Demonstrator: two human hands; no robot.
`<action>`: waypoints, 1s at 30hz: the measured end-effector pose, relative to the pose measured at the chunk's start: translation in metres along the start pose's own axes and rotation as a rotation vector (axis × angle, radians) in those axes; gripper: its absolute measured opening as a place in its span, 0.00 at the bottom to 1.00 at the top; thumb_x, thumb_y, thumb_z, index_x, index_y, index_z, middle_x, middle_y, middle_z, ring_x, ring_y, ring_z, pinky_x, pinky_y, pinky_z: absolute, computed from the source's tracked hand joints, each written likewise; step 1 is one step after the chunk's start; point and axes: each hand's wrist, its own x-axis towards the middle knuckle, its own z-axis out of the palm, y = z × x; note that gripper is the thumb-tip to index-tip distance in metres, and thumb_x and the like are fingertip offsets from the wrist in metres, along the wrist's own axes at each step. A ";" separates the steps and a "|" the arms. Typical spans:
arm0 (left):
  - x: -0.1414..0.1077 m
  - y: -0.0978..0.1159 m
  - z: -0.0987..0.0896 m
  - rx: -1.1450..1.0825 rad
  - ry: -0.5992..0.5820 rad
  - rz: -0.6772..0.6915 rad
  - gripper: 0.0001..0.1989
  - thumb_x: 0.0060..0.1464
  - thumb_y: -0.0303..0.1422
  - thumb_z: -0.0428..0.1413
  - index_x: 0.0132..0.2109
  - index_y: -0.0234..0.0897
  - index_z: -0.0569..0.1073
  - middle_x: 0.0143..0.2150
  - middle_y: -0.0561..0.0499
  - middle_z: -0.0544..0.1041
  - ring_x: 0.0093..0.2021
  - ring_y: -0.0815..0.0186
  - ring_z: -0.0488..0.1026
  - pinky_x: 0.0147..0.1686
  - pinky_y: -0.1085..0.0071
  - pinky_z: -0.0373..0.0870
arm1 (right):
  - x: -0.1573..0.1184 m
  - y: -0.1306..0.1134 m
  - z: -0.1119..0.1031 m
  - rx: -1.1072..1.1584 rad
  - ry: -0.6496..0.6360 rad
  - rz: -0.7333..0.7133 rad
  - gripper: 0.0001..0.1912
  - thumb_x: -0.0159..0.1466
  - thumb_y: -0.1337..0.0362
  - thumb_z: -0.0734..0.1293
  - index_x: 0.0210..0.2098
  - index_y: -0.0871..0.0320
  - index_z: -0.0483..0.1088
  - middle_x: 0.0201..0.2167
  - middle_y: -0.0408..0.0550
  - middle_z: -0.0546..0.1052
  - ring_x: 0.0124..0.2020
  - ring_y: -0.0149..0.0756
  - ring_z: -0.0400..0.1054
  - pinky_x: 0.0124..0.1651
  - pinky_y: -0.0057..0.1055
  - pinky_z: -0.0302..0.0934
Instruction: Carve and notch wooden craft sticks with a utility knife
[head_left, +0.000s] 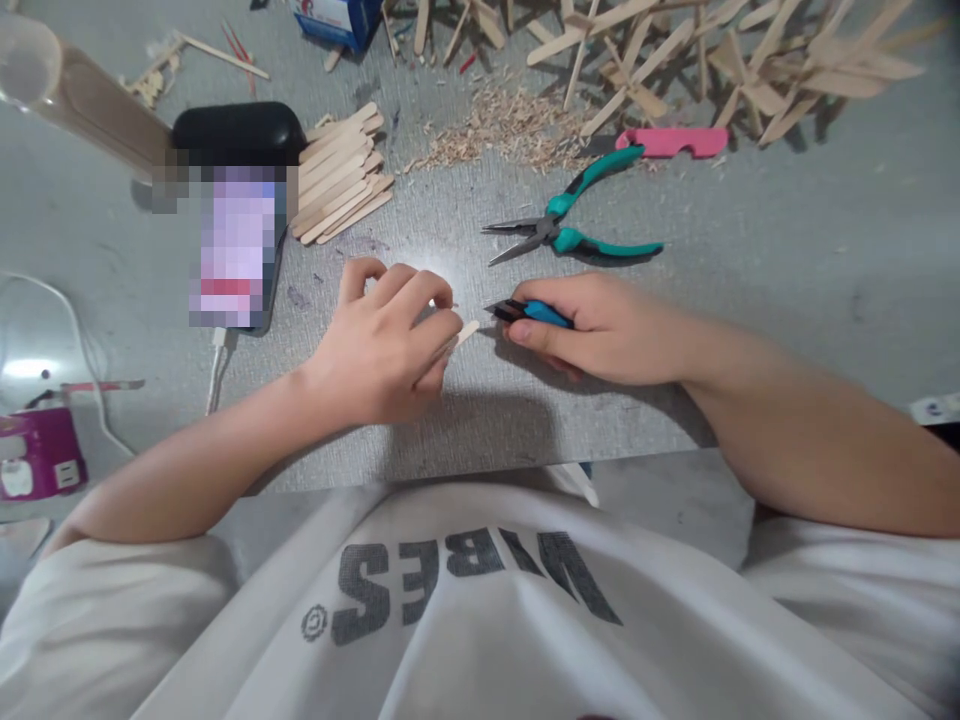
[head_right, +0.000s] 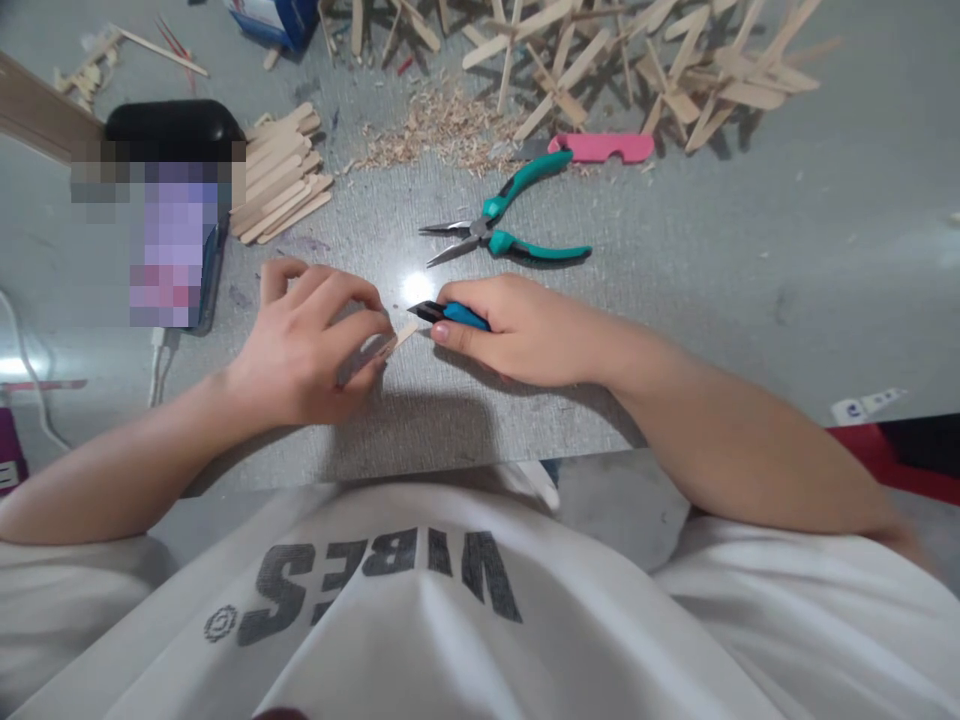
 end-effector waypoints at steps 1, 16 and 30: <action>0.000 0.001 -0.004 0.011 -0.047 0.015 0.10 0.63 0.30 0.57 0.50 0.38 0.79 0.53 0.42 0.81 0.50 0.51 0.75 0.55 0.47 0.63 | 0.002 0.003 0.000 -0.012 0.006 -0.016 0.20 0.79 0.46 0.66 0.36 0.50 0.64 0.22 0.38 0.71 0.24 0.35 0.64 0.35 0.37 0.54; -0.003 0.000 0.001 0.027 -0.156 -0.001 0.12 0.61 0.39 0.60 0.49 0.40 0.78 0.58 0.38 0.77 0.57 0.41 0.70 0.55 0.42 0.60 | 0.007 0.004 0.003 -0.167 0.038 -0.096 0.17 0.77 0.50 0.64 0.35 0.50 0.62 0.25 0.40 0.71 0.31 0.38 0.66 0.40 0.38 0.52; -0.025 0.066 -0.026 0.118 -0.361 -0.037 0.46 0.57 0.55 0.76 0.74 0.36 0.74 0.83 0.27 0.66 0.81 0.34 0.68 0.78 0.42 0.67 | -0.001 -0.011 0.015 -0.368 0.088 0.095 0.14 0.76 0.51 0.62 0.36 0.50 0.63 0.31 0.45 0.75 0.34 0.42 0.67 0.40 0.39 0.53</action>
